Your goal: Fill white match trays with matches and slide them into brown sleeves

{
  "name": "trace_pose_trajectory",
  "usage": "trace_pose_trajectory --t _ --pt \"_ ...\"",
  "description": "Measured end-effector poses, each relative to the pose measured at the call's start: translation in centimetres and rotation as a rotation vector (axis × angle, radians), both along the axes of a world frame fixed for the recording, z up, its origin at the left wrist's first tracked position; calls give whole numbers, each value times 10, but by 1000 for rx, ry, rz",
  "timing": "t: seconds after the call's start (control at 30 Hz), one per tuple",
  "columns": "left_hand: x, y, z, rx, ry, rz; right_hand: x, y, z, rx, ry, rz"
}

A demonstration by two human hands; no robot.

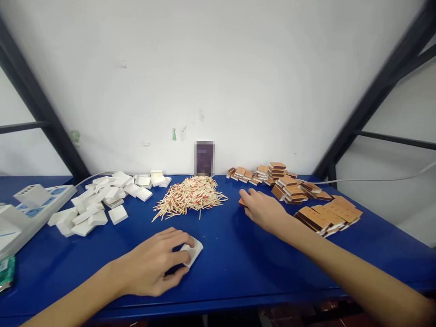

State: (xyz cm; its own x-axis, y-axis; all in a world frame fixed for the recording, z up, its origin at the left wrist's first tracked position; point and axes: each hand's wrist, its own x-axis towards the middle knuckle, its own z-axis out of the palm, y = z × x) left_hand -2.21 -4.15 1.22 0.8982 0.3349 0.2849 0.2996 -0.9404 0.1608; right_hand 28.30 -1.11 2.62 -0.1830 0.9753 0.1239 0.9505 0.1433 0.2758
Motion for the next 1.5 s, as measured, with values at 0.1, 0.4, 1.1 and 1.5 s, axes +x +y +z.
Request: trace_pose_trajectory --t 0.1,0.4,1.1,1.5 --pt "19 9 -7 -32 -65 -64 -1 19 -5 54 13 -77" --pt "28 60 2 37 -407 64 -9 27 -3 217 448 341" --pt "-13 89 -10 195 63 355 -45 3 -20 48 276 723" --pt "-2 79 -14 129 -95 318 -51 4 -41 -36 368 721"
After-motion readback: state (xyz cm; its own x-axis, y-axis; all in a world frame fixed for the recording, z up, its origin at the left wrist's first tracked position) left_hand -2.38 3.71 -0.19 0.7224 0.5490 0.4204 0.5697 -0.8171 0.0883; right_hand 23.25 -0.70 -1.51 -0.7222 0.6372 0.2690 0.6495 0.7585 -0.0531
